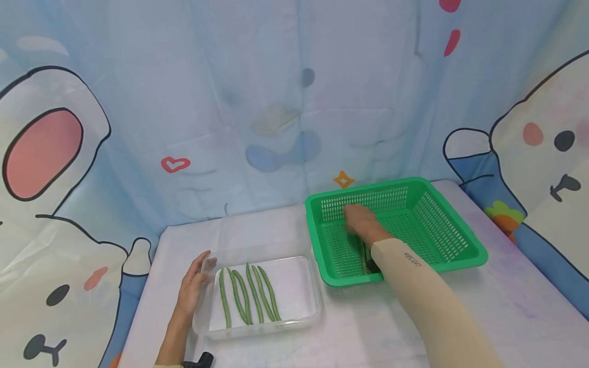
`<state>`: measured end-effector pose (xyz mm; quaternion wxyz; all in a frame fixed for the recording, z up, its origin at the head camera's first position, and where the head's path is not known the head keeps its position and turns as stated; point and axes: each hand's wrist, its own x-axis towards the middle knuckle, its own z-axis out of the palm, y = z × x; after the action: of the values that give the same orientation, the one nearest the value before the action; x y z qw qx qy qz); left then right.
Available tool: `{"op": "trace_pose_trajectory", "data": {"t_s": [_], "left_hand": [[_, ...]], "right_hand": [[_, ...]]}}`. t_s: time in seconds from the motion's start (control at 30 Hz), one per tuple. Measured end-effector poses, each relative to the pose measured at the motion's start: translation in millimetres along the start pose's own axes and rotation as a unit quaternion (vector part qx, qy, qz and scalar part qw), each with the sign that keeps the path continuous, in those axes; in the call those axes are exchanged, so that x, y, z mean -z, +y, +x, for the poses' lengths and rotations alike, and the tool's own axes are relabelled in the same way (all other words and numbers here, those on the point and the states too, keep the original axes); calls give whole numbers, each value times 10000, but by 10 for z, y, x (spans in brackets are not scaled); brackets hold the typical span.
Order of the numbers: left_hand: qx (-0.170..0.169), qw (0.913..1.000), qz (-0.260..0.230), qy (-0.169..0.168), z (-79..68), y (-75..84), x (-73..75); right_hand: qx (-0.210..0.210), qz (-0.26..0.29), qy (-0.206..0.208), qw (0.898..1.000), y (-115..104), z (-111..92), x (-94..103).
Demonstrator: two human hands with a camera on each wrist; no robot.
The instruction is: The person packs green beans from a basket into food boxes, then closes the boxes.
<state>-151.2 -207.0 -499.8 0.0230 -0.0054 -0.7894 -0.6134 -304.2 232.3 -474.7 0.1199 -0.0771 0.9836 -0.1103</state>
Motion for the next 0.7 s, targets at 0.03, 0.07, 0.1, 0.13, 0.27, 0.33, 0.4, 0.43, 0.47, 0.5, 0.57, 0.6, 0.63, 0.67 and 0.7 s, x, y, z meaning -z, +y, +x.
{"op": "trace_pose_trajectory", "data": {"t_s": [0.03,0.07,0.1,0.13,0.27,0.33,0.4,0.43,0.47,0.5,0.57,0.6,0.63,0.67,0.7], "left_hand": [[5,10000,-21,-13,3,-4,0],[19,10000,-43,-24,5,-6,0],[18,10000,-67,-35,8,-7,0],[10,10000,-86,-47,10,-5,-1],[17,10000,-70,-27,12,5,-1],[43,10000,-25,0,10,11,-2],[98,9999,5,20,7,17,-4],[123,9999,26,32,5,18,-4],[149,9999,36,36,3,19,-5],[168,9998,43,38,2,17,-5],[189,9998,49,37,-1,17,-5],[191,9998,55,37,-2,16,-5],[192,9998,54,40,-4,15,-4],[192,9998,54,37,-6,15,-3],[183,9998,58,40,-8,14,-2]], "right_hand": [[14,-4,8,10000,5,1,-2],[16,-9,9,10000,12,6,-7],[14,-9,-3,10000,17,10,-10],[14,-3,-5,10000,20,13,-10],[16,8,-32,10000,19,21,-3],[27,17,-29,10000,13,20,8],[25,29,-35,10000,7,17,17],[18,47,-42,10000,4,13,21],[-7,74,-57,10000,0,9,24],[-39,109,-68,9999,-2,4,27],[-171,181,-75,9997,-6,-7,29],[-253,227,-65,9994,-6,-12,29],[-319,251,-51,9992,-9,-17,30],[-402,275,-32,9988,-9,-21,30],[-470,286,-14,9985,-8,-24,29]]}}
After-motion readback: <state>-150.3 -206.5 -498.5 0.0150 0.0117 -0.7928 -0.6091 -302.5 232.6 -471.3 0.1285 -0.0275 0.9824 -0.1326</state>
